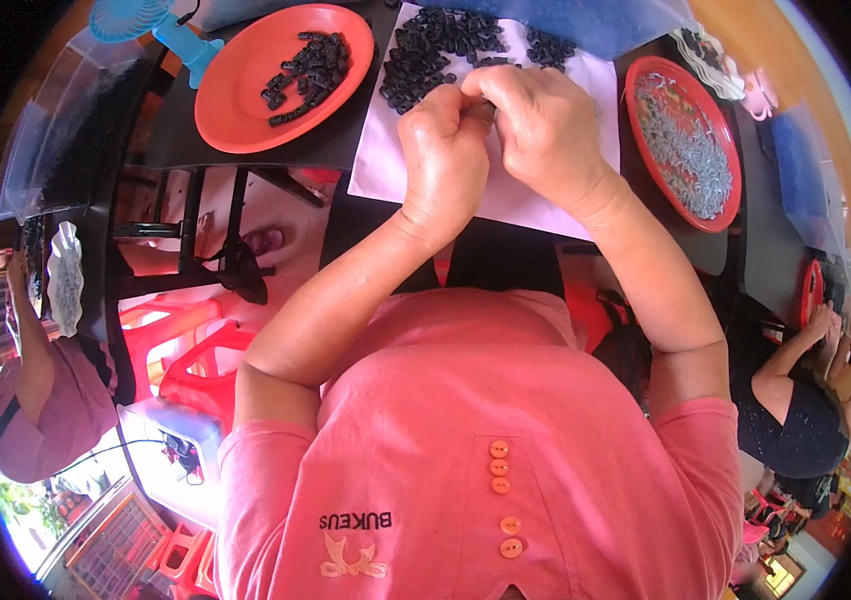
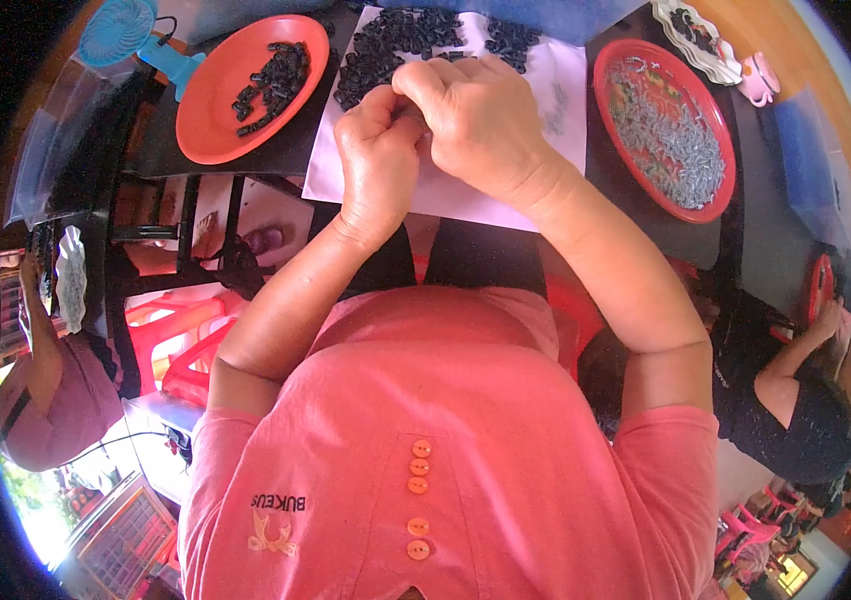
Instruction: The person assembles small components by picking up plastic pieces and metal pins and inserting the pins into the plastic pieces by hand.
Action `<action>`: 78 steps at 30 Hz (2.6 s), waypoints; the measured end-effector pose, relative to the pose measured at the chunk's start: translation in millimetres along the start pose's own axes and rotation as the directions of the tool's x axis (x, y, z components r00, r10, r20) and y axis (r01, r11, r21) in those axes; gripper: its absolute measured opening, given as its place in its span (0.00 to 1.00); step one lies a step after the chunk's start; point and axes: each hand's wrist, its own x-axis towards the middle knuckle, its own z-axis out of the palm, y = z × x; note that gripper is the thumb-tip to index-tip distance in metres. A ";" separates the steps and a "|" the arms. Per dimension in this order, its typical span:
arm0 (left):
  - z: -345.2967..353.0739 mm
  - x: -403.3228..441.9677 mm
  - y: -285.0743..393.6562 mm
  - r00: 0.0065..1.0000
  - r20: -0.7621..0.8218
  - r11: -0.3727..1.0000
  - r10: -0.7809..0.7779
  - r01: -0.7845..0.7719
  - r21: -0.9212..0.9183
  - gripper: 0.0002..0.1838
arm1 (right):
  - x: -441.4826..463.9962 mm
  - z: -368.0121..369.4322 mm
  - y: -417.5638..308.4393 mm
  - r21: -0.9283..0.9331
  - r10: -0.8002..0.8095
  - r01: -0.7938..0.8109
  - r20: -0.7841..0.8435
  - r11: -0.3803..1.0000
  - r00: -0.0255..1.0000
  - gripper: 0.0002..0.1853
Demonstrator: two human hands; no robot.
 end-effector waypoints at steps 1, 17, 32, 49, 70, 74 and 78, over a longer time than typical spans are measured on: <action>-0.6 0.4 0.1 1.000 0.005 1.000 -0.007 0.007 -0.003 0.03 | -1.2 0.9 -1.5 -0.007 0.017 -0.018 -0.023 1.000 1.000 0.14; -9.5 -3.1 16.6 0.963 0.082 0.942 -0.256 0.268 -0.205 0.04 | -1.1 1.8 -6.3 0.413 0.360 -0.309 -0.051 0.857 0.932 0.13; 4.4 -3.1 1.6 0.994 -0.048 0.974 -0.099 0.087 -0.209 0.05 | 7.0 -4.4 -1.7 0.059 0.029 -0.035 0.098 0.998 0.995 0.12; 1.0 -5.0 15.9 0.941 -0.064 0.869 -0.333 0.280 -0.408 0.08 | -6.4 18.9 -24.4 -0.084 0.030 -0.047 -0.186 0.995 0.982 0.13; -16.7 -5.6 26.2 0.919 0.143 0.882 -0.367 0.393 -0.261 0.06 | -3.7 -5.8 -10.4 0.410 0.299 -0.270 -0.007 0.871 0.954 0.13; -19.2 -7.9 24.6 0.919 0.187 0.897 -0.346 0.383 -0.221 0.07 | 1.0 -8.9 -7.8 0.379 0.279 -0.283 0.066 0.881 0.958 0.12; -22.4 -10.9 24.3 0.914 0.220 0.896 -0.341 0.387 -0.218 0.07 | 2.0 -10.4 -7.6 0.402 0.276 -0.293 0.100 0.868 0.956 0.12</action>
